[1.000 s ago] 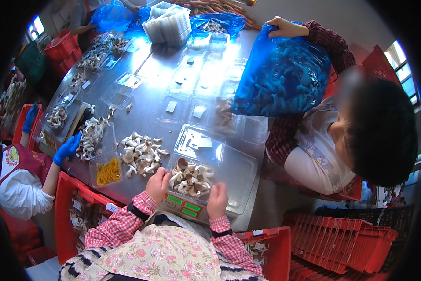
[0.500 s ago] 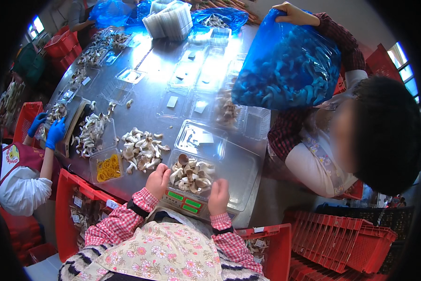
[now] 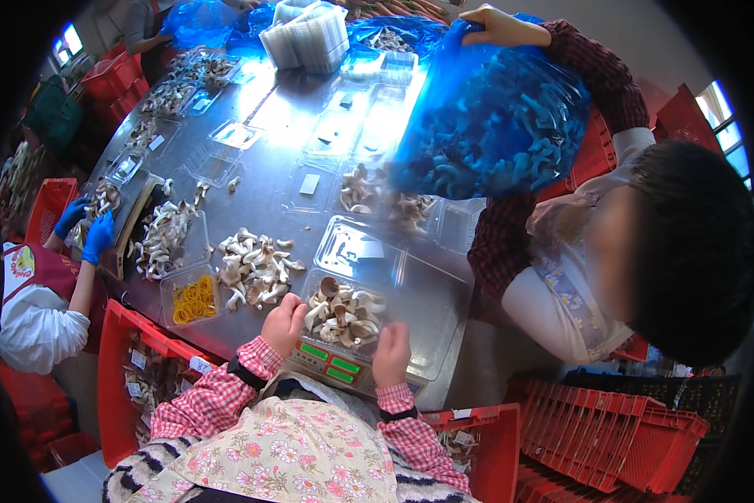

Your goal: The person sorts oyster mushrooms by hand, placing them into clear plastic containers on a digital scale. They adjust the mushrooms to reach a target weight, then move the filled containers into a red crate. Other workers are visible at the same table performing similar tasks.

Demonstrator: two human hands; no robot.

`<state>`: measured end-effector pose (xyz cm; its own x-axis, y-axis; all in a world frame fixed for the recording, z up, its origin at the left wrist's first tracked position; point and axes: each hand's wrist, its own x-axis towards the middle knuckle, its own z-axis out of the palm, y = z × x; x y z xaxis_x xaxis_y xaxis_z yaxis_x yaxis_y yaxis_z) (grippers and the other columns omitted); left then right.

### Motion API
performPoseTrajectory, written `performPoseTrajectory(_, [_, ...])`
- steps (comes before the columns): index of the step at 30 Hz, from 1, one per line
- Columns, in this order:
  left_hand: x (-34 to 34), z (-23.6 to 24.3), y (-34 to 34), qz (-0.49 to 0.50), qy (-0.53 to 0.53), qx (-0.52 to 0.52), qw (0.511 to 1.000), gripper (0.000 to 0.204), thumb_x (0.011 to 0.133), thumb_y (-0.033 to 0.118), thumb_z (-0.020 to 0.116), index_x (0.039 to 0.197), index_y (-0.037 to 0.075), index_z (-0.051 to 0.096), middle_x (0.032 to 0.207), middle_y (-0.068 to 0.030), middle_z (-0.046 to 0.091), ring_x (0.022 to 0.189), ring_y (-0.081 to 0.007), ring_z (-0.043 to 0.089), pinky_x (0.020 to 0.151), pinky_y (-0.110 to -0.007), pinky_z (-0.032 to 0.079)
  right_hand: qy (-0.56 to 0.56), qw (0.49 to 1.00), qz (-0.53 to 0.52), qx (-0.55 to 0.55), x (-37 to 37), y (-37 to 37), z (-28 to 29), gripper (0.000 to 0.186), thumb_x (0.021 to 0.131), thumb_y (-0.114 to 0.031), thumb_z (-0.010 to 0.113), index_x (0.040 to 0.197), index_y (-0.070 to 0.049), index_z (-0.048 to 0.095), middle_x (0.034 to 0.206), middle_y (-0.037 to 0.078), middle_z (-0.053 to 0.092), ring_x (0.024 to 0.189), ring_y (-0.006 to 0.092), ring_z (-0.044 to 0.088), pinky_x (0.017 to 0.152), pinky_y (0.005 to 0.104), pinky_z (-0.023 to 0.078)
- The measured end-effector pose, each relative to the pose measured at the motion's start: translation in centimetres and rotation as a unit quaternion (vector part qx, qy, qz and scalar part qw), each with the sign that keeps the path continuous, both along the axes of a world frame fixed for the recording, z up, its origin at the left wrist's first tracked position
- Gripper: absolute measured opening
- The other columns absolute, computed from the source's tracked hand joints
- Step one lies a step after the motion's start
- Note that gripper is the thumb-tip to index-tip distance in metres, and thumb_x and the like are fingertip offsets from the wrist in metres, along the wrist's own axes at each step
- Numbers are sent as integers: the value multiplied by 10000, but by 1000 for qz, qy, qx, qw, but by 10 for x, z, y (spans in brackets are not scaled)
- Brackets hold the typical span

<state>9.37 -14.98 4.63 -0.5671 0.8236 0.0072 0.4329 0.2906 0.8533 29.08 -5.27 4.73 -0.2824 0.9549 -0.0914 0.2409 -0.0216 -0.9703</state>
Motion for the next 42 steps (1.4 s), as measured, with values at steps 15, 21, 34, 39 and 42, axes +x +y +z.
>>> performPoseTrajectory(15, [-44,24,-9,15,-214,81,973,131,939,95,509,880,26,415,643,-41,480,537,-121,546,446,-281,458,67,996,56,2,-23,12,22,156,929,-114,523,1055,-25,543,731,-2,500,577,69,462,518,234,389])
performPoseTrajectory(21, [-157,7,0,155,-153,192,957,114,958,116,478,917,34,410,725,-46,483,564,-107,540,491,-285,535,68,992,109,-7,-36,13,38,224,902,-109,557,1110,-25,555,699,-20,478,566,64,447,532,222,393])
performPoseTrajectory(34, [-222,-17,39,284,212,-313,881,458,881,369,616,1032,-48,501,1042,-262,584,927,-416,609,807,-470,495,-21,998,54,-18,16,21,21,181,923,-79,540,1095,-26,551,695,-41,444,573,25,440,488,188,419])
performPoseTrajectory(39, [-159,7,67,131,331,-201,912,305,869,264,626,1006,4,545,982,-189,579,907,-339,589,791,-411,489,-34,999,25,18,11,47,16,152,897,-116,570,1030,-43,586,622,-8,504,536,67,504,503,241,408])
performPoseTrajectory(42, [-133,0,98,6,142,-113,983,221,879,203,618,952,-4,595,823,-133,645,760,-261,639,690,-358,520,-63,996,53,34,5,72,17,153,881,-131,588,995,-29,600,635,40,550,558,121,535,531,276,429])
